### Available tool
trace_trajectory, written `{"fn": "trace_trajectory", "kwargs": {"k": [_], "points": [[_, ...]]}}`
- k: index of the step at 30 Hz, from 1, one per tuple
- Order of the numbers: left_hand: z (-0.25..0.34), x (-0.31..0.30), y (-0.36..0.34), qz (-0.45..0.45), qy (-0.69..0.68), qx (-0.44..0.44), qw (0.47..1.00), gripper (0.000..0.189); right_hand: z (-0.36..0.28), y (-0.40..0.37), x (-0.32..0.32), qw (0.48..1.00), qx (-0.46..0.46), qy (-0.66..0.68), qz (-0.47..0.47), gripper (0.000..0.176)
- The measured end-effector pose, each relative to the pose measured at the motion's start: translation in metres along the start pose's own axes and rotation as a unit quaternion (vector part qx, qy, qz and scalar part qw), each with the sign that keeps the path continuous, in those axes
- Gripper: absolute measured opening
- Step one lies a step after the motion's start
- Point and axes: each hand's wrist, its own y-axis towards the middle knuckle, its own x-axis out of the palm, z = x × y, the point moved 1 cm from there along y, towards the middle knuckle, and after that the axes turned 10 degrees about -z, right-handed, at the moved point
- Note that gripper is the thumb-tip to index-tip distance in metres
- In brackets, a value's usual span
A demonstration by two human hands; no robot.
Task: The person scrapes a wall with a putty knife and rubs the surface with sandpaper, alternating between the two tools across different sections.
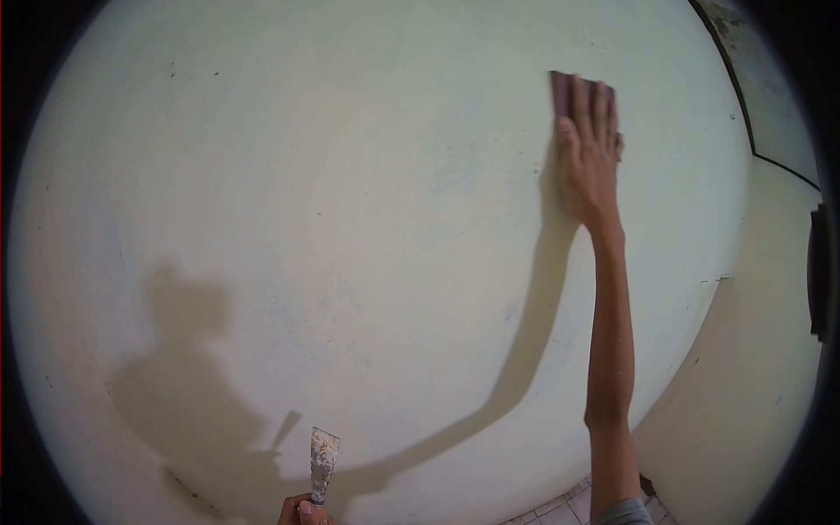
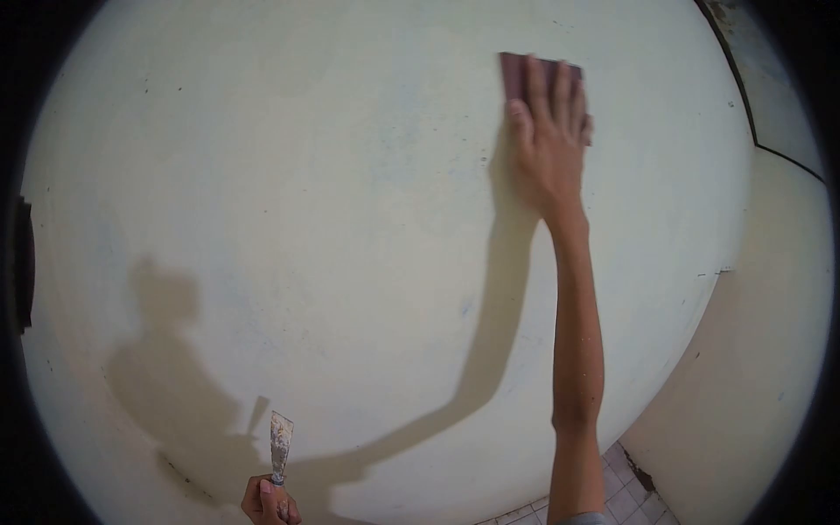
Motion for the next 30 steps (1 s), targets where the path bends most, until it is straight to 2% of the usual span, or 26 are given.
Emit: {"fn": "trace_trajectory", "kwargs": {"k": [1, 3, 4, 6, 8, 10, 13, 15, 16, 18, 19, 20, 22, 23, 25, 26, 28, 30], "points": [[-0.001, -0.002, -0.003, 0.015, -0.010, -0.019, 1.000, 0.020, -0.006, -0.002, 0.003, 0.999, 0.029, 0.016, 0.007, 0.053], [-0.008, -0.002, -0.004, 0.003, -0.041, 0.010, 0.999, 0.015, -0.022, -0.019, 0.006, 0.995, 0.086, 0.048, 0.019, 0.053], [-0.014, -0.002, -0.005, -0.002, -0.056, 0.021, 0.998, 0.016, -0.032, -0.033, 0.013, 0.998, 0.054, 0.031, 0.007, 0.053], [-0.026, 0.003, -0.006, 0.029, 0.000, 0.044, 0.999, 0.018, -0.077, -0.080, 0.007, 0.999, -0.024, 0.029, -0.034, 0.054], [-0.029, 0.004, -0.009, 0.033, 0.061, 0.087, 0.994, 0.019, -0.118, -0.138, -0.009, 0.984, -0.076, 0.067, -0.144, 0.060], [-0.023, 0.008, -0.005, 0.017, 0.123, 0.160, 0.979, 0.016, -0.138, -0.207, -0.013, 0.939, -0.186, 0.076, -0.278, 0.064], [0.005, 0.022, -0.010, 0.002, 0.046, 0.030, 0.998, 0.018, -0.124, -0.238, -0.009, 0.894, -0.327, 0.067, -0.299, 0.066], [-0.009, 0.017, -0.011, -0.003, 0.049, 0.019, 0.999, 0.021, -0.096, -0.190, -0.008, 0.924, -0.244, 0.085, -0.281, 0.067], [-0.018, 0.015, -0.011, -0.009, 0.052, 0.011, 0.999, 0.023, -0.080, -0.155, -0.004, 0.958, -0.187, 0.069, -0.205, 0.069], [-0.025, 0.023, -0.016, 0.034, 0.061, 0.077, 0.995, 0.014, -0.039, -0.072, -0.007, 0.991, -0.102, 0.009, -0.085, 0.060], [-0.025, 0.028, -0.018, 0.053, 0.066, 0.110, 0.990, 0.012, -0.013, -0.036, 0.000, 0.997, -0.067, -0.014, -0.030, 0.054], [-0.016, 0.035, -0.021, 0.057, 0.071, 0.102, 0.991, 0.013, 0.009, -0.006, 0.005, 0.999, -0.029, -0.018, -0.007, 0.053], [0.008, 0.042, -0.025, 0.064, 0.085, 0.086, 0.991, 0.014, 0.011, 0.026, 0.010, 0.999, 0.052, -0.011, 0.009, 0.053], [0.009, 0.046, -0.025, 0.069, 0.114, 0.109, 0.985, 0.016, 0.007, 0.031, 0.011, 0.996, 0.088, -0.014, 0.018, 0.053], [0.001, 0.044, -0.022, 0.080, 0.170, 0.157, 0.970, 0.018, -0.025, 0.010, 0.021, 0.997, 0.034, -0.054, 0.043, 0.053], [-0.006, 0.040, -0.019, 0.081, 0.163, 0.152, 0.972, 0.019, -0.056, -0.010, 0.021, 0.998, -0.031, -0.014, 0.053, 0.055], [-0.020, 0.034, -0.017, 0.082, 0.148, 0.135, 0.976, 0.021, -0.117, -0.060, 0.009, 0.993, -0.101, 0.020, -0.054, 0.064], [-0.014, 0.039, -0.016, 0.083, 0.138, 0.142, 0.977, 0.021, -0.157, -0.116, 0.003, 0.956, -0.201, 0.093, -0.191, 0.069]]}}
